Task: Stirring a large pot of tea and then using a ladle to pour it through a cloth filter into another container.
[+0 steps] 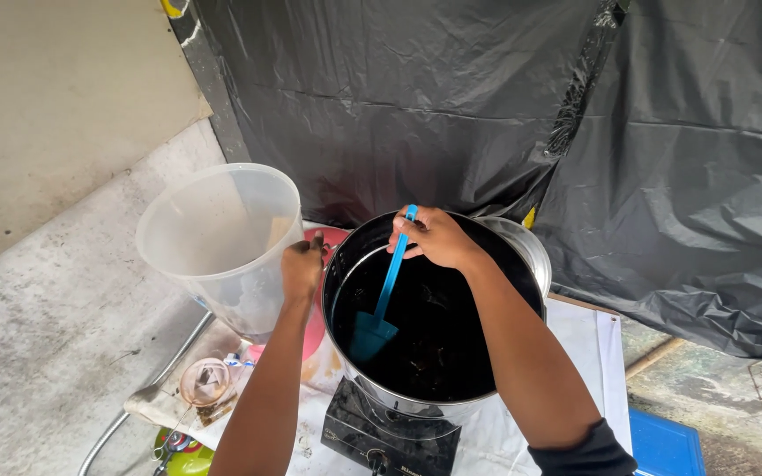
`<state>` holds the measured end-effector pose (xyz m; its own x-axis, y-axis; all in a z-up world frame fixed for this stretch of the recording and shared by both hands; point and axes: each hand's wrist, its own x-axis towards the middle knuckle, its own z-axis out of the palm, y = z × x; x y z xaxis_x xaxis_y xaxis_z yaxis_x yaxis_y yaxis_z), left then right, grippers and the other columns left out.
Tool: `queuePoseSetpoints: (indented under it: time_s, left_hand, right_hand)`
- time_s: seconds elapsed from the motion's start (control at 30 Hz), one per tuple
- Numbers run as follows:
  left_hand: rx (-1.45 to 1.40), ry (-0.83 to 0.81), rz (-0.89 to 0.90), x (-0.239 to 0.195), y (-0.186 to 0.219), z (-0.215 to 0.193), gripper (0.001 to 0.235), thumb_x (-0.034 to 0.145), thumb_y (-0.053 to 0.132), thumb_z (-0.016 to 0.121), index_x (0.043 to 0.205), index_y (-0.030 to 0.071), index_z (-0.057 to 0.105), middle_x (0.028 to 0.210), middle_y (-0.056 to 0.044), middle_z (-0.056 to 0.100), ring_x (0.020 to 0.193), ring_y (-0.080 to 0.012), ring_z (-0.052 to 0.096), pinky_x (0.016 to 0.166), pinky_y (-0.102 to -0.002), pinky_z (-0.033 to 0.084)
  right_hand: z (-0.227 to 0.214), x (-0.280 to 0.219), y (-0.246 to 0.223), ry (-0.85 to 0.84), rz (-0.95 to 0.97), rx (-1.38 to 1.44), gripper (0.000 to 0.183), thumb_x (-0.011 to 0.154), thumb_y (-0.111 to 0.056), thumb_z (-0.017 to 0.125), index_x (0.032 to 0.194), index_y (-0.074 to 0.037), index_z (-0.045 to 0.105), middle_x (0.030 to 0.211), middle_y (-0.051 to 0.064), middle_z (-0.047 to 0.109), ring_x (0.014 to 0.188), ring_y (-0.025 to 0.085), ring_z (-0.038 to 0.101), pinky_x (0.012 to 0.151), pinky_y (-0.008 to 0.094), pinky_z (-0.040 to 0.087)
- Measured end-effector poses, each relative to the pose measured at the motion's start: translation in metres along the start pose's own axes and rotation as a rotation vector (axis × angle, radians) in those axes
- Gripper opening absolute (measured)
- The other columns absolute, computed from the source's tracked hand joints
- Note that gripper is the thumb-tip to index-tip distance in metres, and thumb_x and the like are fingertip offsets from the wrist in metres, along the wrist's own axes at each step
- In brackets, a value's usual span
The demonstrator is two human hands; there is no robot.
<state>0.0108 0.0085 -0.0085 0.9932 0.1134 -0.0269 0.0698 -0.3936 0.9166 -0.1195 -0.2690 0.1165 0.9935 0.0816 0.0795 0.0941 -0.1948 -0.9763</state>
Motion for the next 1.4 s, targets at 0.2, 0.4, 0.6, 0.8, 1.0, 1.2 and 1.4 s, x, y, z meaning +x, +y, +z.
queuePoseSetpoints:
  time_s: [0.2,0.4,0.6,0.8,1.0,1.2,1.4]
  left_hand:
    - [-0.119,-0.009,0.064,0.002,-0.005,0.002,0.051,0.114,0.046,0.072,0.076,0.013,0.079,0.059,-0.006,0.062,0.06,-0.0221,0.067,0.066,-0.038,0.052]
    - [-0.201,-0.049,0.034,-0.011,0.0,0.0,0.052,0.115,0.044,0.073,0.072,0.013,0.073,0.053,-0.003,0.055,0.049,-0.0184,0.059,0.055,-0.031,0.045]
    - [-0.04,-0.07,0.022,0.016,-0.018,0.005,0.07,0.111,0.065,0.071,0.064,0.014,0.071,0.054,-0.008,0.062,0.053,-0.0271,0.069,0.064,-0.041,0.052]
    - [0.129,-0.205,-0.029,0.06,-0.014,0.005,0.049,0.109,0.041,0.067,0.087,0.002,0.085,0.071,-0.018,0.074,0.068,-0.0362,0.081,0.061,-0.046,0.068]
    - [0.261,-0.19,0.024,0.092,-0.037,0.033,0.068,0.106,0.067,0.071,0.093,0.004,0.09,0.08,-0.023,0.081,0.081,-0.0449,0.085,0.075,-0.061,0.07]
    - [0.139,-0.184,-0.047,0.071,-0.032,0.024,0.066,0.106,0.057,0.075,0.105,-0.007,0.089,0.094,-0.031,0.083,0.096,-0.0502,0.085,0.074,-0.063,0.069]
    - [0.096,-0.178,-0.057,0.06,-0.033,0.02,0.062,0.102,0.054,0.077,0.108,-0.006,0.09,0.097,-0.032,0.084,0.103,-0.052,0.084,0.079,-0.072,0.066]
  right_hand:
    - [-0.005,-0.003,-0.004,0.08,-0.057,-0.14,0.04,0.126,-0.032,0.066,0.137,0.005,0.078,0.136,0.036,0.081,0.127,0.055,0.082,0.093,0.063,0.079]
    - [-0.015,-0.004,0.0,0.144,-0.082,-0.27,0.044,0.127,-0.03,0.065,0.148,0.007,0.074,0.142,0.039,0.078,0.125,0.054,0.082,0.089,0.057,0.08]
    - [-0.025,-0.001,0.001,0.159,-0.034,-0.368,0.052,0.127,-0.035,0.064,0.155,0.009,0.071,0.145,0.038,0.077,0.124,0.051,0.083,0.086,0.054,0.081]
    - [-0.04,0.02,0.034,0.176,0.04,-0.466,0.043,0.12,-0.031,0.067,0.125,0.009,0.08,0.098,0.025,0.089,0.087,0.033,0.091,0.065,0.04,0.079]
    - [-0.02,0.005,0.0,0.041,0.118,-0.662,0.045,0.121,-0.041,0.06,0.113,-0.002,0.082,0.091,0.011,0.091,0.08,0.021,0.091,0.078,0.041,0.077]
    - [0.006,-0.006,-0.012,-0.176,0.134,-0.545,0.04,0.12,-0.032,0.062,0.113,0.001,0.084,0.097,0.016,0.092,0.086,0.024,0.092,0.078,0.039,0.077]
    - [0.017,-0.017,-0.027,-0.267,0.114,-0.325,0.036,0.123,-0.023,0.06,0.117,0.008,0.078,0.101,0.025,0.088,0.089,0.035,0.092,0.077,0.047,0.078]
